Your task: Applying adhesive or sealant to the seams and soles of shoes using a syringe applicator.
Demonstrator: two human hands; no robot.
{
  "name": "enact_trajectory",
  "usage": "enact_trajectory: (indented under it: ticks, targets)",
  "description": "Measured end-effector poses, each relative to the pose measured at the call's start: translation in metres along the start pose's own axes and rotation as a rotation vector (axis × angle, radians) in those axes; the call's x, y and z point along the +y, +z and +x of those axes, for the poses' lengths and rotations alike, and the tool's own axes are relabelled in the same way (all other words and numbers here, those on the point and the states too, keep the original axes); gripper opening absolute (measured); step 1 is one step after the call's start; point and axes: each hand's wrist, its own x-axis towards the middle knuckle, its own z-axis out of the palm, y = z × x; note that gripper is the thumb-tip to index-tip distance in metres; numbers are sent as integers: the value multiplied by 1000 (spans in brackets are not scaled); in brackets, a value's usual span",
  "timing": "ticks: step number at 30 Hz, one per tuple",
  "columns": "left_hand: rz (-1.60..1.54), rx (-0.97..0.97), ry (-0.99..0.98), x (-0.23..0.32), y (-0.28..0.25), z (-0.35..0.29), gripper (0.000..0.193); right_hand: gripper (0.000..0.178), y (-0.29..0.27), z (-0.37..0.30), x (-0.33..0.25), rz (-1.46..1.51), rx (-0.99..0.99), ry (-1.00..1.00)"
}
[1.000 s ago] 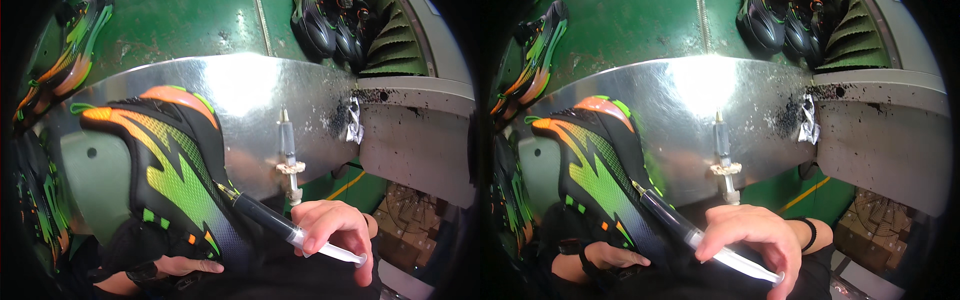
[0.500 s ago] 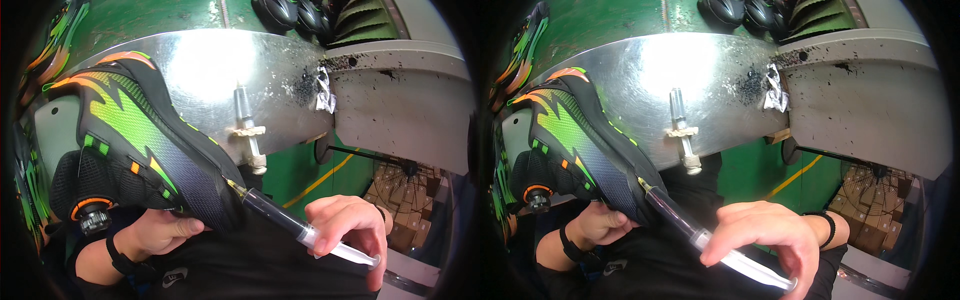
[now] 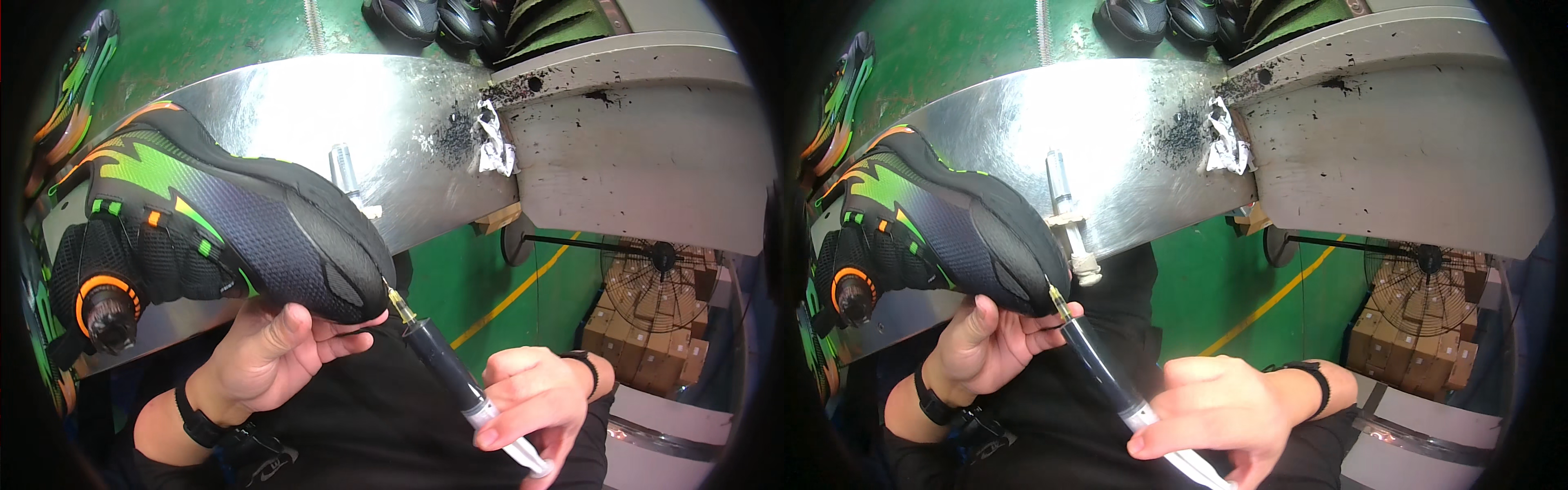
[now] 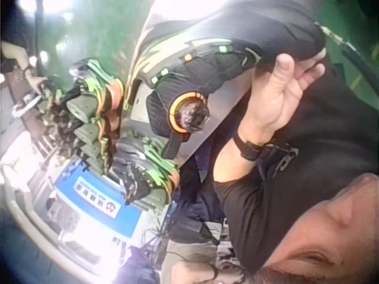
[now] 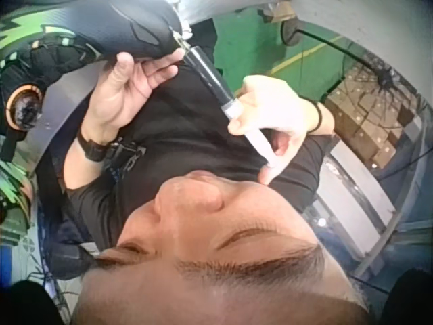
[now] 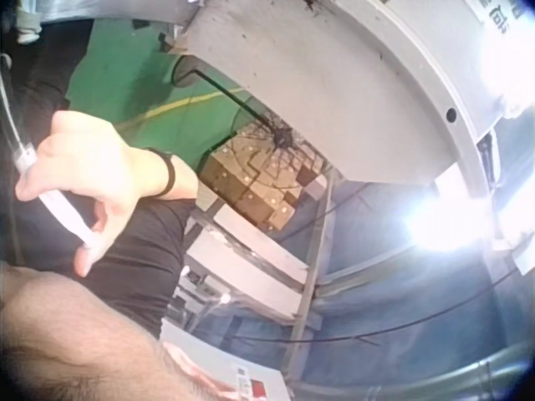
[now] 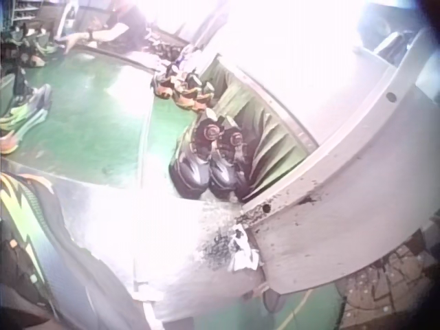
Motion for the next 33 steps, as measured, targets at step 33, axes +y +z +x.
enact_trajectory:
  ticks: [33]
  targets:
    - [93,420,103,9,13,-87,75,66,-24,-18,93,-825,319,-28]
